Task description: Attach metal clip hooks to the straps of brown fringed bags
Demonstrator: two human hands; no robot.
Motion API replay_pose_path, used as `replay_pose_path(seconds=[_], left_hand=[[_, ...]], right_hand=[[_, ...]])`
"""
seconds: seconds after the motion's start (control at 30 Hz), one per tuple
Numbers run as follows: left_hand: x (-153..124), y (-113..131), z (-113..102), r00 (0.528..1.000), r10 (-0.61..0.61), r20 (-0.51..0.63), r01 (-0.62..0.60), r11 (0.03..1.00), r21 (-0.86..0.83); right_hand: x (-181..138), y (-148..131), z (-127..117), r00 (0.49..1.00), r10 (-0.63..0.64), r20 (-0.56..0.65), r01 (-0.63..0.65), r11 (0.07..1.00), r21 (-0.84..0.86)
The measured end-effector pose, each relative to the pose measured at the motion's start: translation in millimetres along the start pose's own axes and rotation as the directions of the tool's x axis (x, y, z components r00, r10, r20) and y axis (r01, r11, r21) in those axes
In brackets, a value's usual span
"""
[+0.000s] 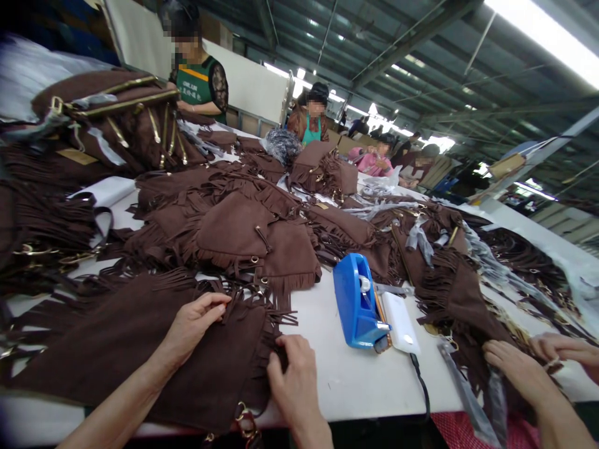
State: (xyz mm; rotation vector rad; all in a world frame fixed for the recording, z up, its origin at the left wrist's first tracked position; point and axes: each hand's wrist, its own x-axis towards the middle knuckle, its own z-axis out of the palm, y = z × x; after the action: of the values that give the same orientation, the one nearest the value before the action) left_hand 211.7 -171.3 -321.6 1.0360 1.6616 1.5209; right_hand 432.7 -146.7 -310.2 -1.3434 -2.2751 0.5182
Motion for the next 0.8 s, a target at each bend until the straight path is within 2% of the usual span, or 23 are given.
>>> replay_pose_path(seconds=[0.1, 0.2, 0.33, 0.47, 0.53, 0.6, 0.63, 0.7, 0.73, 0.8], left_hand=[[0.0, -1.5, 0.0, 1.0, 0.001, 0.0, -0.001, 1.0, 0.006], [0.3, -3.0, -0.1, 1.0, 0.002, -0.002, -0.002, 1.0, 0.009], [0.4, -2.7, -0.3, 1.0, -0.003, -0.006, 0.003, 1.0, 0.0], [0.2, -2.2, -0.4, 1.0, -0.01, -0.003, 0.01, 1.0, -0.018], [0.3, -2.4, -0.3, 1.0, -0.011, -0.004, 0.011, 1.0, -0.022], [0.4, -2.3, -0.3, 1.0, -0.011, -0.006, 0.011, 1.0, -0.02], [0.3, -1.9, -0.2, 1.0, -0.011, -0.008, 0.011, 1.0, -0.018], [0.1, -0.7, -0.2, 1.0, -0.01, -0.013, 0.01, 1.0, -0.012], [-0.2, 0.0, -0.2, 1.0, -0.009, -0.015, 0.009, 1.0, -0.009], [-0.7, 1.4, -0.3, 1.0, -0.007, -0.017, 0.007, 1.0, -0.001]], right_hand=[[-0.6, -23.3, 22.2, 0.998, -0.033, -0.055, 0.024, 0.987, -0.16], [-1.1, -21.7, 27.6, 0.995, 0.034, -0.09, -0.054, 0.972, -0.227], [-4.4, 10.5, 6.1, 0.976, 0.217, -0.035, -0.218, 0.943, -0.251], [-8.9, 52.1, -25.8, 0.898, 0.423, -0.122, -0.438, 0.883, -0.17], [-10.6, 60.3, -35.2, 0.874, 0.453, -0.176, -0.469, 0.88, -0.068], [-12.0, 51.6, -34.9, 0.905, 0.392, -0.165, -0.393, 0.919, 0.028], [-12.6, 41.3, -30.8, 0.939, 0.319, -0.127, -0.313, 0.947, 0.066], [-13.4, 14.1, -16.0, 0.995, 0.096, -0.017, -0.094, 0.99, 0.103], [-13.5, 0.7, -6.7, 1.0, 0.004, 0.009, -0.004, 0.998, 0.069], [-13.1, -18.0, 11.0, 0.996, -0.085, -0.004, 0.085, 0.995, -0.055]])
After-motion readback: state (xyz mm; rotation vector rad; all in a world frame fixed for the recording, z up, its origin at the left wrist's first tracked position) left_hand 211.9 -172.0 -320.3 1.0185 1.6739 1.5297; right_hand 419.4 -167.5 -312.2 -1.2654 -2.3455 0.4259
